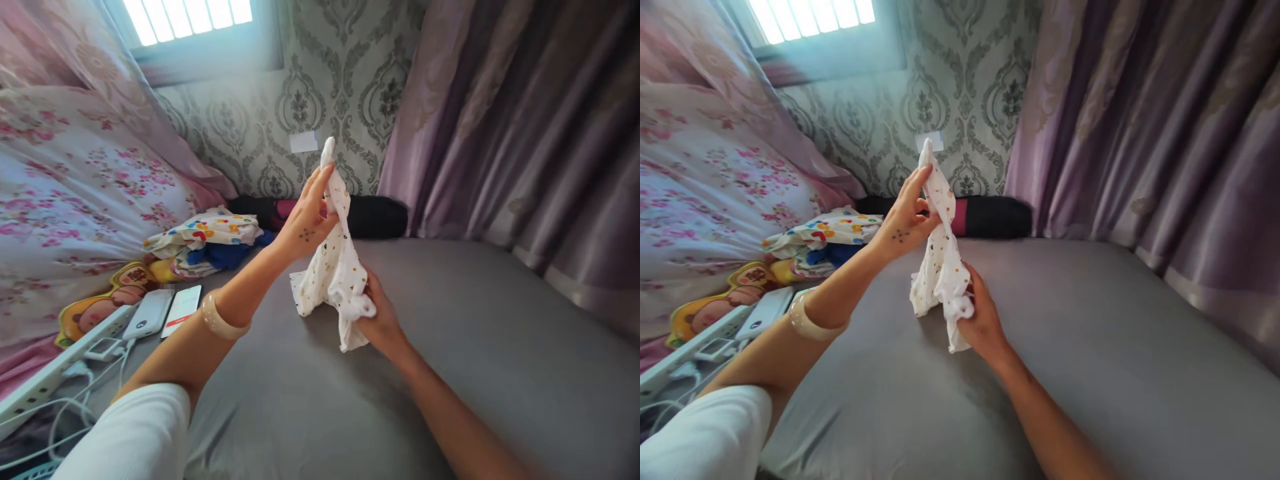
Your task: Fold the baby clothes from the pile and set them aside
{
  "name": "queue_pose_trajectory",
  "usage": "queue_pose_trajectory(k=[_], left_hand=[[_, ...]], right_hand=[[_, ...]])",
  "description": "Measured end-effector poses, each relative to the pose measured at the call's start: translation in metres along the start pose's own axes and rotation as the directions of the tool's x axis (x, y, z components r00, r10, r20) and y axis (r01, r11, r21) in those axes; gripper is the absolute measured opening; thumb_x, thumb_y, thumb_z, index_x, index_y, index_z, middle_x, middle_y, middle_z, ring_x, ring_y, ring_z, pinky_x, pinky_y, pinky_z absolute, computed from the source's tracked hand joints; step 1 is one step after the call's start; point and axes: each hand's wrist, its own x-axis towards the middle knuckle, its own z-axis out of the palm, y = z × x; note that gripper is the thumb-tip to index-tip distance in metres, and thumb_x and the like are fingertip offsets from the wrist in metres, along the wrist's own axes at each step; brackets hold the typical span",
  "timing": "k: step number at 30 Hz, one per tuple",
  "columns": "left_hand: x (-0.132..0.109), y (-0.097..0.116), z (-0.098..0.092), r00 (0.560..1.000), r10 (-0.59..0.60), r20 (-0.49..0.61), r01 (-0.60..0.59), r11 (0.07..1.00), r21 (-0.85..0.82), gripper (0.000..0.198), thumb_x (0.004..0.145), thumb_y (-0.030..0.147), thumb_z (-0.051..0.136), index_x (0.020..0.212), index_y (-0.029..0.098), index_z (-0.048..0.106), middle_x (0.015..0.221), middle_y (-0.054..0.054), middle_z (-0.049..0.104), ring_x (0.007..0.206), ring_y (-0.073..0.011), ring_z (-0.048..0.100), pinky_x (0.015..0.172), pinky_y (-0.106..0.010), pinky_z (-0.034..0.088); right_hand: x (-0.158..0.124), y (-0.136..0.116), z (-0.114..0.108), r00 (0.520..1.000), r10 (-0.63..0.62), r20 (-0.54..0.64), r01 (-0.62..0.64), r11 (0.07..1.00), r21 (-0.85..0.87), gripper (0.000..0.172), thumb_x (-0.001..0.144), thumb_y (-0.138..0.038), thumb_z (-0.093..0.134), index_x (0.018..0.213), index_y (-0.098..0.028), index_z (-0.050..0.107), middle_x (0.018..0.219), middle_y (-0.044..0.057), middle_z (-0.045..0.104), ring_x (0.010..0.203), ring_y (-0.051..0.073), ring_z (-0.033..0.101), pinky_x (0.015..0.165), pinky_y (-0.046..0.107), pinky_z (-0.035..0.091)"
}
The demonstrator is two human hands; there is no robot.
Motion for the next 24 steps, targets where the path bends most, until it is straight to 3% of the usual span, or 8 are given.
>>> queue_pose_trajectory(k=[6,10,13,15,17,19,21,24], left_hand=[[0.004,-0.041,0.006,0.949,-0.315,0.003,0.311,0.935,-0.172,0.07,0.071,0.02,0.075,0.134,0.028,0.046,0.133,-0.008,0.052,0.106,-0.0277,0.061,0.088,-0.043,0.055],[0.008,-0.063,0.021,0.784,-0.61,0.115,0.618,0.748,-0.242,0.06,0.067,0.012,0.075,0.123,0.014,0.054,0.09,-0.008,0.065,0.08,-0.0261,0.068,0.073,-0.048,0.059],[0.022,-0.062,0.042,0.702,-0.697,0.146,0.705,0.652,-0.277,0.053,0.069,0.009,0.072,0.119,0.009,0.054,0.088,-0.011,0.065,0.083,-0.0296,0.069,0.075,-0.052,0.058],[0.039,-0.052,0.055,0.772,-0.619,0.144,0.617,0.676,-0.404,0.047,0.075,0.013,0.069,0.119,0.011,0.053,0.099,-0.012,0.066,0.094,-0.0289,0.068,0.083,-0.051,0.056],[0.056,-0.035,0.063,0.887,-0.456,0.075,0.423,0.734,-0.532,0.04,0.083,0.022,0.064,0.12,0.014,0.053,0.111,-0.01,0.064,0.107,-0.0267,0.063,0.093,-0.049,0.053],[0.069,-0.015,0.062,0.948,-0.318,-0.006,0.255,0.772,-0.583,0.033,0.09,0.027,0.054,0.121,0.016,0.052,0.117,-0.007,0.062,0.117,-0.0248,0.058,0.099,-0.047,0.048],[0.072,-0.002,0.055,0.962,-0.258,-0.091,0.154,0.787,-0.598,0.029,0.095,0.028,0.043,0.12,0.017,0.053,0.12,-0.003,0.061,0.124,-0.0237,0.053,0.101,-0.045,0.046],[0.049,-0.009,0.038,0.943,-0.294,-0.155,0.156,0.803,-0.575,0.031,0.095,0.036,0.04,0.118,0.02,0.055,0.124,0.0,0.06,0.127,-0.026,0.05,0.1,-0.045,0.048]], right_hand=[[0.023,-0.004,-0.043,0.941,0.333,-0.062,-0.297,0.899,0.321,0.034,0.078,-0.044,0.061,0.103,-0.021,0.063,0.1,0.007,0.071,0.098,0.025,0.065,0.085,0.038,0.053],[0.027,-0.015,-0.078,0.907,0.42,-0.017,-0.396,0.868,0.301,0.03,0.08,-0.044,0.059,0.091,-0.018,0.066,0.082,0.009,0.072,0.09,0.028,0.067,0.078,0.041,0.055],[0.028,-0.02,-0.098,0.917,0.349,-0.194,-0.296,0.921,0.254,0.023,0.076,-0.038,0.064,0.088,-0.017,0.066,0.08,0.007,0.072,0.087,0.027,0.068,0.08,0.041,0.055],[0.026,-0.028,-0.107,0.861,0.172,-0.478,-0.105,0.981,0.163,0.021,0.076,-0.035,0.066,0.09,-0.019,0.066,0.084,0.004,0.071,0.087,0.024,0.068,0.083,0.04,0.053],[0.019,-0.043,-0.112,0.683,-0.151,-0.714,0.102,0.988,-0.112,0.02,0.079,-0.033,0.066,0.094,-0.02,0.067,0.091,0.002,0.07,0.091,0.02,0.066,0.088,0.038,0.051],[0.009,-0.062,-0.114,0.529,-0.497,-0.688,0.204,0.861,-0.465,0.018,0.084,-0.031,0.064,0.097,-0.02,0.068,0.097,0.003,0.069,0.098,0.02,0.064,0.093,0.037,0.048],[-0.002,-0.077,-0.114,0.524,-0.704,-0.48,0.272,0.672,-0.688,0.019,0.087,-0.026,0.062,0.103,-0.02,0.069,0.106,0.004,0.067,0.103,0.021,0.061,0.096,0.038,0.046],[-0.009,-0.082,-0.109,0.705,-0.699,-0.118,0.371,0.506,-0.779,0.024,0.089,-0.017,0.057,0.109,-0.025,0.067,0.116,0.003,0.064,0.107,0.02,0.059,0.096,0.038,0.045]])
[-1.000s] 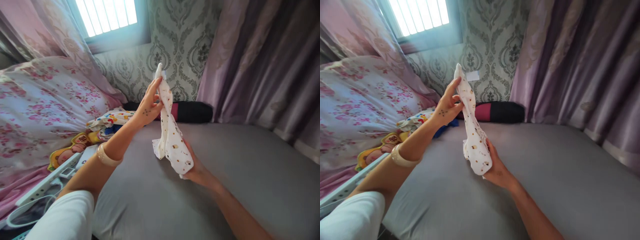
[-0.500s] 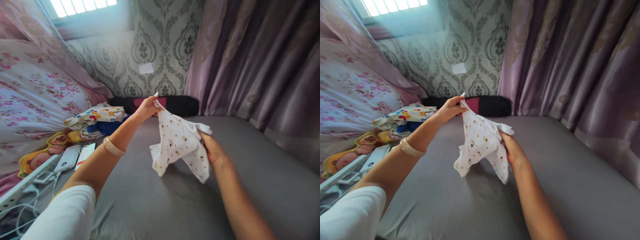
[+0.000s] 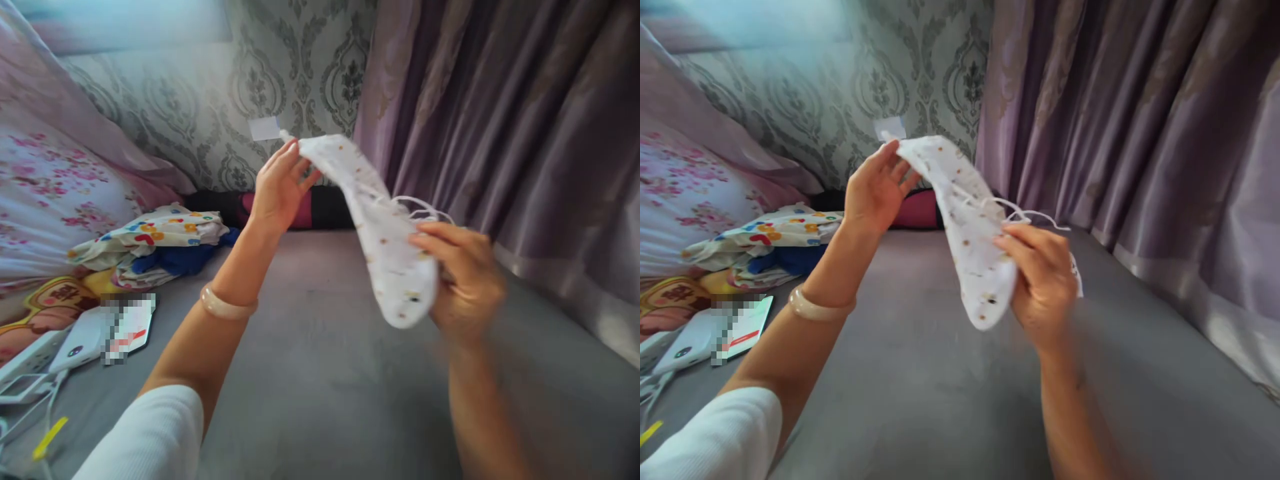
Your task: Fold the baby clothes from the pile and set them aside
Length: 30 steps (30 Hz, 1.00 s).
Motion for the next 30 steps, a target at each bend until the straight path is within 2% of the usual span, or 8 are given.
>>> queue_pose_trajectory(k=[3,5,12,17,20,24,27,30], left_hand=[[-0.042,-0.028,-0.041,0.949,-0.274,-0.154,0.282,0.959,0.032,0.033,0.087,0.043,0.056,0.112,0.02,0.057,0.117,-0.006,0.064,0.12,-0.0261,0.056,0.096,-0.043,0.052],[-0.08,-0.053,-0.066,0.748,-0.562,-0.352,0.581,0.811,-0.061,0.025,0.081,0.027,0.068,0.102,0.019,0.057,0.101,-0.006,0.068,0.108,-0.0224,0.063,0.091,-0.039,0.054],[-0.181,-0.093,-0.102,0.483,-0.713,-0.508,0.785,0.61,-0.109,0.034,0.07,0.005,0.073,0.087,0.019,0.047,0.075,0.002,0.057,0.067,-0.0123,0.065,0.071,-0.036,0.059],[-0.191,-0.086,-0.121,0.535,-0.676,-0.506,0.801,0.596,0.052,0.035,0.065,0.01,0.072,0.092,0.016,0.051,0.082,-0.002,0.06,0.073,-0.0159,0.065,0.071,-0.032,0.057],[-0.194,-0.078,-0.133,0.693,-0.526,-0.492,0.72,0.485,0.496,0.028,0.063,0.016,0.072,0.087,0.016,0.059,0.092,-0.007,0.062,0.084,-0.0225,0.065,0.08,-0.038,0.053],[-0.187,-0.071,-0.136,0.901,-0.348,-0.257,0.372,0.317,0.872,0.018,0.073,0.025,0.063,0.089,0.018,0.068,0.108,-0.012,0.064,0.093,-0.0245,0.062,0.092,-0.039,0.046],[-0.17,-0.078,-0.122,0.877,-0.48,0.005,0.213,0.399,0.892,0.024,0.083,0.03,0.051,0.092,0.021,0.07,0.099,-0.007,0.071,0.088,-0.0217,0.064,0.085,-0.031,0.047],[-0.152,-0.096,-0.099,0.782,-0.586,0.213,0.134,0.491,0.861,0.03,0.084,0.031,0.046,0.096,0.02,0.071,0.098,-0.005,0.073,0.084,-0.0196,0.064,0.078,-0.026,0.047]], right_hand=[[-0.01,-0.001,0.018,0.872,0.005,0.489,-0.022,0.999,0.029,0.035,0.09,-0.008,0.046,0.109,-0.028,0.068,0.114,0.001,0.063,0.103,0.017,0.06,0.092,0.033,0.046],[-0.021,-0.003,0.036,0.701,0.027,0.712,-0.072,0.997,0.033,0.039,0.09,-0.004,0.042,0.107,-0.026,0.069,0.111,0.002,0.064,0.097,0.016,0.062,0.086,0.029,0.047],[-0.069,-0.034,0.095,0.352,0.007,0.936,-0.141,0.989,0.046,0.035,0.088,-0.005,0.044,0.107,-0.021,0.068,0.103,0.007,0.068,0.093,0.018,0.063,0.078,0.025,0.043],[-0.084,-0.051,0.103,0.262,-0.173,0.949,-0.261,0.934,0.243,0.03,0.086,-0.013,0.051,0.109,-0.022,0.067,0.102,0.004,0.07,0.093,0.018,0.063,0.081,0.025,0.043],[-0.076,-0.038,0.094,0.195,-0.247,0.949,-0.413,0.857,0.307,0.027,0.085,-0.022,0.056,0.11,-0.024,0.068,0.104,0.0,0.071,0.086,0.015,0.065,0.08,0.023,0.045],[-0.058,0.017,0.088,0.341,0.128,0.931,-0.542,0.836,0.084,0.027,0.089,-0.027,0.048,0.104,-0.021,0.071,0.102,0.002,0.072,0.083,0.016,0.066,0.079,0.025,0.047],[-0.055,0.068,0.098,0.508,0.417,0.754,-0.511,0.85,-0.126,0.029,0.09,-0.025,0.045,0.1,-0.016,0.071,0.101,0.007,0.072,0.092,0.019,0.064,0.082,0.027,0.046],[-0.063,0.1,0.115,0.465,0.481,0.744,-0.412,0.861,-0.299,0.029,0.09,-0.022,0.045,0.1,-0.014,0.071,0.103,0.009,0.071,0.097,0.021,0.063,0.085,0.027,0.044]])
